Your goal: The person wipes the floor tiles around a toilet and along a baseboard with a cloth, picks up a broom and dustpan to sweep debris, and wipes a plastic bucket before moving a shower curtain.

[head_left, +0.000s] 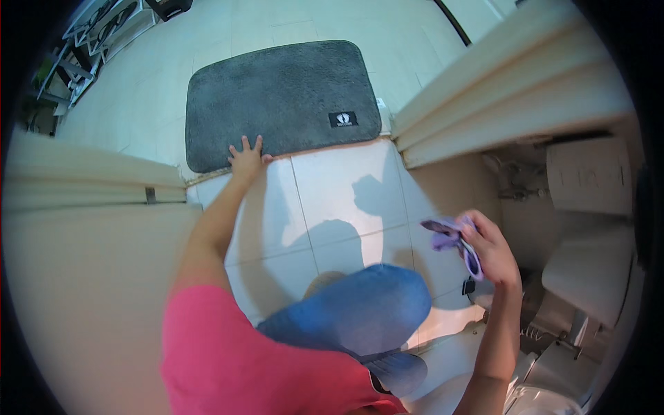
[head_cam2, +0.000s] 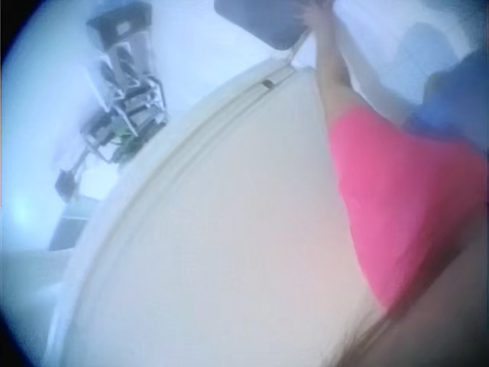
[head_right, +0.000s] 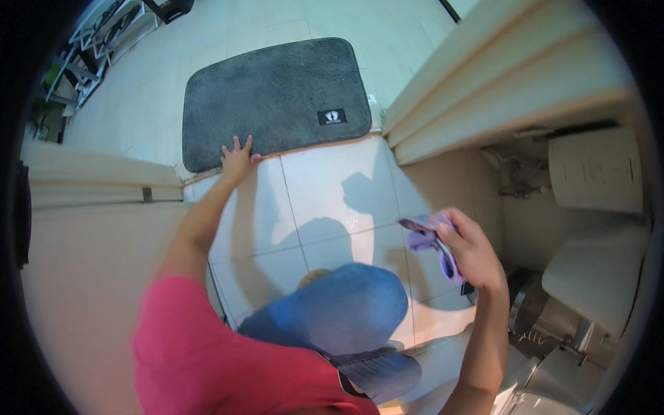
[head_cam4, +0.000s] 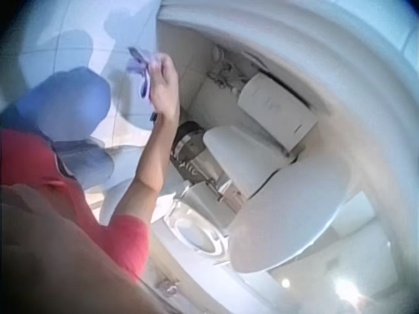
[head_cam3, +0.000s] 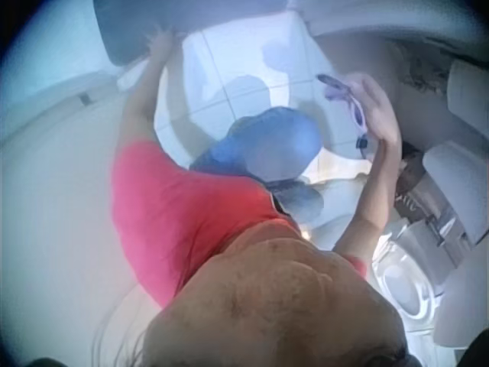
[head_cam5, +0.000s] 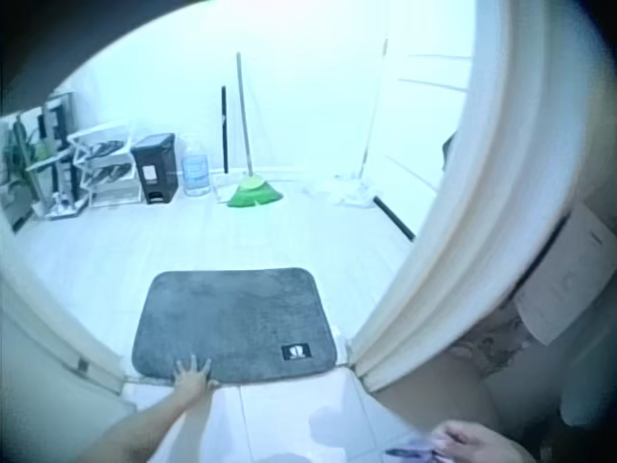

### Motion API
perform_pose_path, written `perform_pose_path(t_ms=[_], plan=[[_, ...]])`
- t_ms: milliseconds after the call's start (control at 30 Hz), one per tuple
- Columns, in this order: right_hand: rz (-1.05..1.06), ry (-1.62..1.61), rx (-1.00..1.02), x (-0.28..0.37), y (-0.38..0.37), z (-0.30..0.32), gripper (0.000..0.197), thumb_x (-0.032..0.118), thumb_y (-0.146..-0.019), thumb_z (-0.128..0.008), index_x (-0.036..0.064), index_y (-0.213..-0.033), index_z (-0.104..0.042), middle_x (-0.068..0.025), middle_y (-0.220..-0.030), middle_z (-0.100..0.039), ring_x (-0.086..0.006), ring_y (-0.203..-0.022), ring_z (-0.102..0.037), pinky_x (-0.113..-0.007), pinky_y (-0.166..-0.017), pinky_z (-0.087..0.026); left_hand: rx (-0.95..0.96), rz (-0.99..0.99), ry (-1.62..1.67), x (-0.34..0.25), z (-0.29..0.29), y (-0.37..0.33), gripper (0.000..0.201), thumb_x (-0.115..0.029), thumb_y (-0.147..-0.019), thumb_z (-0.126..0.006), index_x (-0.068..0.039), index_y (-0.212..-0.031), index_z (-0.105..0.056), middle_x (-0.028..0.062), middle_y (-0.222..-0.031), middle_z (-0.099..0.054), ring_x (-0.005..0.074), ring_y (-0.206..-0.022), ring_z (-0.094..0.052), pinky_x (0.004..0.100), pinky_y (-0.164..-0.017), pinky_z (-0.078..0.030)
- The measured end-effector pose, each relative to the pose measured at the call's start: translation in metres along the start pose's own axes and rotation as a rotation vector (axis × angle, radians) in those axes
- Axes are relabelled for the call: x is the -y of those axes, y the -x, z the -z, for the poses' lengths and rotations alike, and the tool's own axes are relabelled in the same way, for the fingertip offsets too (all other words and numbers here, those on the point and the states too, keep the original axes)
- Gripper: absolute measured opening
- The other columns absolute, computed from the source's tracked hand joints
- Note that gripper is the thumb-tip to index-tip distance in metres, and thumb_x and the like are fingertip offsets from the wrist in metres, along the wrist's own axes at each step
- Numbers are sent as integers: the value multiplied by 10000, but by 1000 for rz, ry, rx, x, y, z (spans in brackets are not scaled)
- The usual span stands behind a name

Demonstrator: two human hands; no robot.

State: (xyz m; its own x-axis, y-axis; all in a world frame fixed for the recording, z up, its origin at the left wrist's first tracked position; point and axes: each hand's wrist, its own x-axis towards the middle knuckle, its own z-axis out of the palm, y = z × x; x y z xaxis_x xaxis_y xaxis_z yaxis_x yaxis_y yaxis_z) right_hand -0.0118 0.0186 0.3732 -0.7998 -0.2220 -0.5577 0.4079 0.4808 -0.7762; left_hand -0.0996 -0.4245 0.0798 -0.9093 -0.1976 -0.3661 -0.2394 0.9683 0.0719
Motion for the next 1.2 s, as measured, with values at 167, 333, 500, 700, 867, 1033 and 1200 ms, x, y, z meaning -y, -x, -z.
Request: perform_pose_path(t_ms=[167,333,500,700,867,1033,1200], plan=[[-36,-161,131,71,-135,-27,227,230,-954,-488,31,-1037,-559,-2,-894,-564,-71,-786,-469,-223,-710,-406,79,88,58,-14,-7,3,657,-507,-877,-491,-266,-1439,-249,203,-1498,-148,606,-1271,-171,660,-988,-271],[-142,-289,269,122,-208,-43,226,240,-959,-485,52,-1070,-543,-13,-857,-580,-72,-735,-507,-219,-632,-434,186,71,89,-3,8,-11,633,-357,-886,-505,-271,-1449,-228,219,-1488,-176,614,-1260,-191,679,-986,-246],[-311,-714,276,152,-230,-10,268,272,-936,-520,94,-1132,-476,-51,-767,-575,-105,-555,-559,-233,-449,-479,331,82,77,-14,85,-64,596,-208,-859,-501,-248,-1421,-307,205,-1316,-470,433,-1172,-473,562,-961,-371],[-142,-1505,140,164,-267,42,317,316,-940,-457,62,-1125,-499,-91,-863,-603,-177,-687,-584,-310,-588,-505,269,-116,985,-206,187,-43,608,-252,-873,-547,-58,-1401,-317,246,-1286,-487,394,-1108,-532,391,-945,-410],[245,-2058,297,274,-331,52,590,465,-897,-408,50,-1316,-411,-179,-1185,-546,-309,-989,-570,-473,-864,-465,395,227,1178,-174,267,-30,584,-296,-892,-566,2,-1358,-379,207,-1258,-525,281,-1135,-524,336,-959,-378],[289,-2070,262,390,-382,89,826,541,-836,-483,43,-1439,-219,-198,-1484,-221,-384,-1339,-277,-522,-1078,-235,739,322,1103,-119,385,-109,571,-353,-914,-526,-18,-1356,-390,162,-1266,-516,255,-1176,-477,347,-981,-353],[238,-1984,137,456,-423,140,802,470,-816,-512,17,-1422,-244,-194,-1465,-267,-377,-1334,-287,-548,-1098,-178,844,508,1358,-162,488,-197,573,-376,-925,-498,-77,-1391,-353,128,-1323,-470,245,-1198,-455,363,-987,-346]])
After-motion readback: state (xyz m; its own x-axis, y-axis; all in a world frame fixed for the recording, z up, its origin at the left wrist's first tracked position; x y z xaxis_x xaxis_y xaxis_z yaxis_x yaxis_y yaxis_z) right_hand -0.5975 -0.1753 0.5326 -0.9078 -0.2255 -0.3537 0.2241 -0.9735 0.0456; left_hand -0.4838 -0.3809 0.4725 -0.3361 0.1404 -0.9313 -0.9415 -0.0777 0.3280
